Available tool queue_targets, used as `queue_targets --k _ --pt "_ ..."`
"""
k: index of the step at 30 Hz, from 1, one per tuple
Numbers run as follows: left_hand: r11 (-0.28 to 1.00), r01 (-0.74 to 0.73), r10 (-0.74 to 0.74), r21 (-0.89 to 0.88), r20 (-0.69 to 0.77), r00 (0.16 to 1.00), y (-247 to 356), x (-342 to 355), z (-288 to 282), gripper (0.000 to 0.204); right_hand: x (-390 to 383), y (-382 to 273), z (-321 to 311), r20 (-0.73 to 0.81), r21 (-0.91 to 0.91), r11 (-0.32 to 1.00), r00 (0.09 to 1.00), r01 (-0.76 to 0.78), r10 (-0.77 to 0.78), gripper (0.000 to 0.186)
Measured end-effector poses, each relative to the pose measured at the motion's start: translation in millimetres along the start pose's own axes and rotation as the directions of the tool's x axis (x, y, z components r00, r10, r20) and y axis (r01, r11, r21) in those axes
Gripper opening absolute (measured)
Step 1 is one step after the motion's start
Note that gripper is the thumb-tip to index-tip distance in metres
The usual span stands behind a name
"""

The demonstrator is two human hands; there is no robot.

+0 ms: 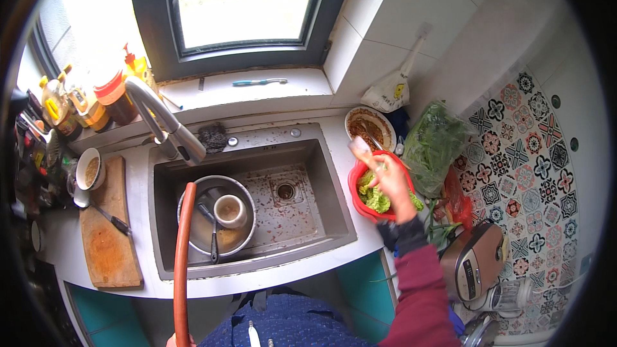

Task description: The person wipes the kitchen countertop, sink area, and stovetop with a blue cloth. They rinse the cloth under running water and continue wiping different sections of the counter and sink. The person also moves a bowl and uses a steel wool pad to scrub the sink.

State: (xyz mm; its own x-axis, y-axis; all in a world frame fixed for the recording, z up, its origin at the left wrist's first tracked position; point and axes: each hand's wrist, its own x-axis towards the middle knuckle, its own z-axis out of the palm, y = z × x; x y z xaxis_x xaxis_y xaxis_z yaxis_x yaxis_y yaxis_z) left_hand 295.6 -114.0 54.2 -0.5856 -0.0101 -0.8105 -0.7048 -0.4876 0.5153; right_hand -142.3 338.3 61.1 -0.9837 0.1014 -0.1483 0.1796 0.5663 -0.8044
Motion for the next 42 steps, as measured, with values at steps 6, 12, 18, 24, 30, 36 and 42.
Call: queue_targets --k 6,12,18,24,30,36,42 --pt "0.996 0.067 -0.072 0.064 0.073 0.995 7.1 18.6 -4.7 0.043 103.1 12.3 -48.8 0.028 -0.355 0.915 0.976 -0.192 0.216 0.031" --pt "0.985 0.158 -0.164 0.066 0.101 0.981 17.1 28.4 -9.6 0.042 141.5 13.8 -29.2 0.001 -0.567 0.808 0.981 -0.158 0.192 0.030" --pt "0.981 0.184 -0.186 0.058 0.034 0.982 34.6 34.8 -6.1 0.038 156.2 21.0 -19.0 0.023 -0.622 0.768 0.977 -0.153 0.213 0.028" --pt "0.976 0.210 -0.209 0.052 -0.007 0.978 51.3 38.9 -2.6 0.036 157.1 19.7 -17.3 0.011 -0.637 0.758 0.981 -0.142 0.193 0.028" --pt "0.975 0.199 -0.201 0.097 0.012 0.979 55.5 44.7 -3.9 0.036 155.4 19.3 -24.4 0.057 -0.564 0.806 0.966 -0.177 0.252 0.032" --pt "0.974 0.209 -0.212 0.087 0.032 0.977 51.2 46.6 -4.3 0.038 149.2 18.8 -22.3 0.128 -0.551 0.823 0.961 -0.135 0.244 0.028" --pt "0.974 0.193 -0.201 0.123 0.054 0.978 47.7 43.9 -8.2 0.037 111.4 3.0 -4.4 0.328 -0.448 0.886 0.901 -0.115 0.283 0.027"
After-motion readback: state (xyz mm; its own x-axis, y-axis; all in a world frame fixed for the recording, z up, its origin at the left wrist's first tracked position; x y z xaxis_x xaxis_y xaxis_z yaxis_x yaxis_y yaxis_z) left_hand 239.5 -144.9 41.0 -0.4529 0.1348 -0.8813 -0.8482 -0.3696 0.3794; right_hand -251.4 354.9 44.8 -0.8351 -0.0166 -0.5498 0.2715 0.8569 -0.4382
